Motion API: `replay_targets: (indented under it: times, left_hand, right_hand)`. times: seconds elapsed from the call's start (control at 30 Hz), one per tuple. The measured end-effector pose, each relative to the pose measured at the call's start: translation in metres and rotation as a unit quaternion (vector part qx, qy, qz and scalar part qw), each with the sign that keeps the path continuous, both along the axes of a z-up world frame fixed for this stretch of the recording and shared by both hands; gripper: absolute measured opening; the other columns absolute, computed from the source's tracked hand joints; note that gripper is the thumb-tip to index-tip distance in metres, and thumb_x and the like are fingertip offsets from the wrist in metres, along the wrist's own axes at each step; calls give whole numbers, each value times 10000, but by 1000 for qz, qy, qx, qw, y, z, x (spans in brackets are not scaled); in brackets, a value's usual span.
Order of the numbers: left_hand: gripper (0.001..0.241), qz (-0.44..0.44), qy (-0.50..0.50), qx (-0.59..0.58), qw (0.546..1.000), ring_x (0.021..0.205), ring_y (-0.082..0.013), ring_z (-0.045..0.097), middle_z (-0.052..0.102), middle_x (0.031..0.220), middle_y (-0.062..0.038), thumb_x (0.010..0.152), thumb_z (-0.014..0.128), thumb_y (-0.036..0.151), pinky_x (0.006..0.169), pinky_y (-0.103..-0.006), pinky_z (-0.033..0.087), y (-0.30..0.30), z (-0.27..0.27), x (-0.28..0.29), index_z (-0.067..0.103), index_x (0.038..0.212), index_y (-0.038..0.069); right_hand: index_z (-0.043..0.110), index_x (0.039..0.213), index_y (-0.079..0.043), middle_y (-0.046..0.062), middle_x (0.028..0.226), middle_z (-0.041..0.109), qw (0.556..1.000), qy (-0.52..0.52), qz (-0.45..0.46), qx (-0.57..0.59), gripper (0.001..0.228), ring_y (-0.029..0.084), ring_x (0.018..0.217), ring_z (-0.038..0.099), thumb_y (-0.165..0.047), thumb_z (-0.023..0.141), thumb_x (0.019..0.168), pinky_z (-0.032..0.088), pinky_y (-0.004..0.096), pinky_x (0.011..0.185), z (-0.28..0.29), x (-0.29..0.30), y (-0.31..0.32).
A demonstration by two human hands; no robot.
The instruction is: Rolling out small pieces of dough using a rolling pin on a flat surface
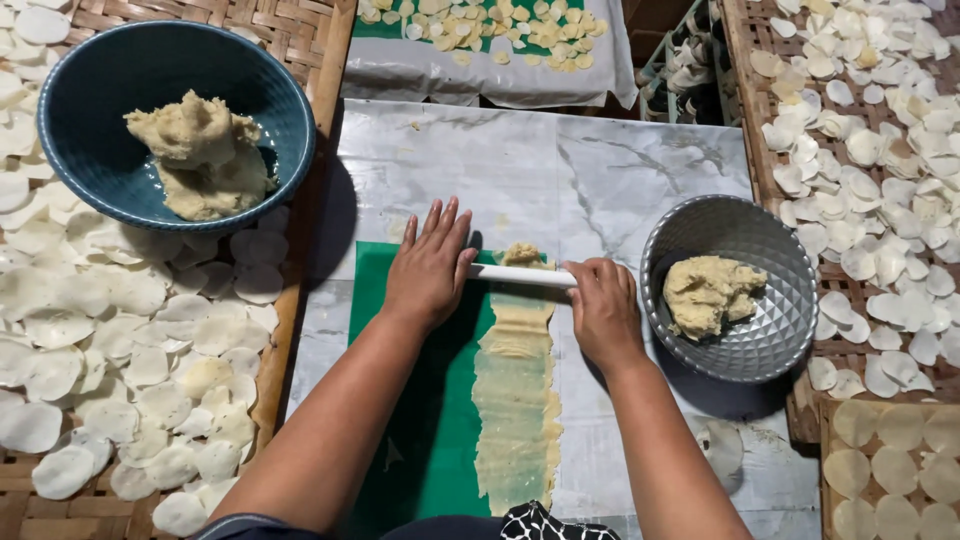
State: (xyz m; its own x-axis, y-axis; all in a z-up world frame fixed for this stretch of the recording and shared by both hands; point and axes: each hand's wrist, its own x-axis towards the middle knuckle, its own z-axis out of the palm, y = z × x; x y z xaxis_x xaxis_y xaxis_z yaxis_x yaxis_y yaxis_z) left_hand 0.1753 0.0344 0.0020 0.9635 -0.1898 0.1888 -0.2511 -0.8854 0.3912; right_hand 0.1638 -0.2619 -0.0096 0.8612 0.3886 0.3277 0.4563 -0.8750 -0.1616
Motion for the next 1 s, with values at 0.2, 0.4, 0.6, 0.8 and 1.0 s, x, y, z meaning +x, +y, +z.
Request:
replay_targets:
  times: [0.2,0.4,0.6,0.8,1.0]
  left_hand:
    - [662,48,98,63,992,1569,-337,210,304,1677,-131,1080,238,526,1259,-589,85,-9,-3,33,316,1616,145]
    - [635,50,99,64,992,1583,-334,112,174,1722,-106,1091,260,462,1259,-573,43,-14,22,-4,227,1645,155]
    - [641,90,164,88,978,1592,-324,49,133,1731,-83,1041,267,407,1262,-587,-28,-20,9,22,221,1646,203]
    - [693,96,147,66,982,1601,-317,-20,49,1740,-116,1039,265,422,1254,-601,-73,-18,9,40,159,1658,128]
    - [651,77,123,80,986,1594,-309,15,92,1736,-94,1056,274,398,1248,-590,-72,-21,14,6,189,1654,154]
  right_hand:
    - [253,1621,-53,210,1693,207,974,204,-92,-31,716,376,1567,159,-436,444,1047,88,620,1243,25,14,32]
    - [162,1648,-102,155,1718,138,962,239,-130,-4,730,330,1583,95,-552,244,1079,-16,646,1221,29,-17,39]
    - [295,1617,-59,154,1697,266,986,104,-127,-38,648,297,1567,217,-438,374,1098,7,726,1185,-15,11,32]
    - [234,1630,-126,85,1732,134,963,208,-159,-56,710,238,1598,78,-578,232,1082,-41,720,1207,-6,36,36]
    - [152,1645,-68,164,1722,113,974,172,-143,-21,729,294,1589,77,-527,273,1091,-33,645,1218,0,-21,39]
